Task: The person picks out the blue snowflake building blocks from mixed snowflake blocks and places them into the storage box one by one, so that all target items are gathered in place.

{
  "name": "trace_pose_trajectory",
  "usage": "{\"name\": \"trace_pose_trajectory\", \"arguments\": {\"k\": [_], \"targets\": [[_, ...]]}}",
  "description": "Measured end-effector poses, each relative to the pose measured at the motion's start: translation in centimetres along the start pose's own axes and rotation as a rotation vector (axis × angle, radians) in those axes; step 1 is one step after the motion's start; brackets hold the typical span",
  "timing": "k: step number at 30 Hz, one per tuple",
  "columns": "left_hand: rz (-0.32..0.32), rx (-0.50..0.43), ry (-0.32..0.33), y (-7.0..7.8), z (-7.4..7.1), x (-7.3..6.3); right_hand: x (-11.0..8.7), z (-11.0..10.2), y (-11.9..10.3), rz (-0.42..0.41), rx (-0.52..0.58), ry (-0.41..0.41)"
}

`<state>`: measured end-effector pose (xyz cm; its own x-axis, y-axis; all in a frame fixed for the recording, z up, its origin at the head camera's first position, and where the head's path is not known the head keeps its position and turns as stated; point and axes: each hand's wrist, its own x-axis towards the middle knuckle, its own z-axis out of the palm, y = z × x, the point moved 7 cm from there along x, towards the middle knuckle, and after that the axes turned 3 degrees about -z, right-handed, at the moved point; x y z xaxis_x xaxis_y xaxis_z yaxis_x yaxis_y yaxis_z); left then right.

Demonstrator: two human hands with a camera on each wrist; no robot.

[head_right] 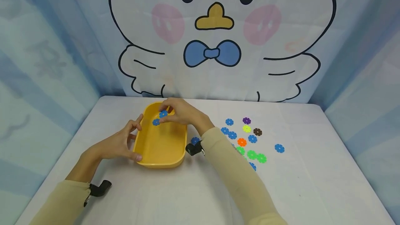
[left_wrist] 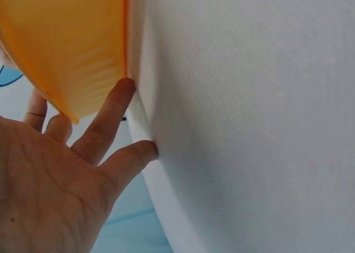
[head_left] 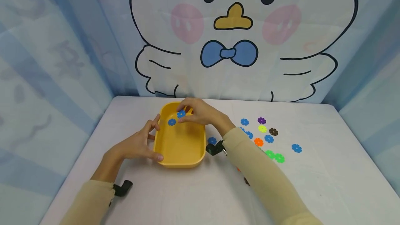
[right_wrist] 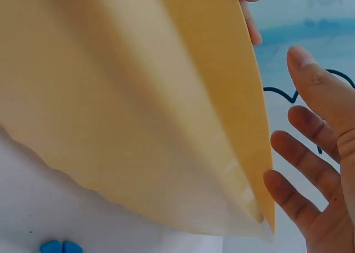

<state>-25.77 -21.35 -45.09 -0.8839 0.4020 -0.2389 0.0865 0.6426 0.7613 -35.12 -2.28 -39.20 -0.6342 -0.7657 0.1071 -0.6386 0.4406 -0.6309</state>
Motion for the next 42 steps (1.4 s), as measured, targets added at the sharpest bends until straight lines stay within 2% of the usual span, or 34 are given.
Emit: {"name": "trace_pose_trajectory", "arguments": {"k": [8, 13, 16, 23, 29, 34, 42], "targets": [[0.028, -0.015, -0.001, 0.0, -0.1, -0.3, 1.8, 0.2, -1.1, -0.027, 0.006, -0.017], [0.038, -0.039, -0.002, -0.2, 0.3, -0.2, 2.6, 1.2, -1.3, -0.012, 0.019, -0.075], [0.034, -0.043, -0.004, -0.4, 0.4, -0.2, 2.7, 2.0, -1.0, 0.024, 0.034, -0.097], [0.032, 0.014, 0.005, -0.1, -0.4, -0.2, 3.2, 3.1, 0.0, 0.060, 0.083, -0.071], [0.033, 0.013, -0.015, 0.4, -0.6, 0.2, 2.8, 4.4, 1.2, 0.148, 0.045, -0.107], [0.019, -0.002, -0.015, 0.3, -0.3, 0.1, 2.7, 5.5, 1.2, 0.136, 0.026, -0.143], [0.037, -0.013, -0.004, -0.1, -0.2, -0.3, 3.1, 6.6, 1.1, 0.125, -0.010, -0.169]]}}
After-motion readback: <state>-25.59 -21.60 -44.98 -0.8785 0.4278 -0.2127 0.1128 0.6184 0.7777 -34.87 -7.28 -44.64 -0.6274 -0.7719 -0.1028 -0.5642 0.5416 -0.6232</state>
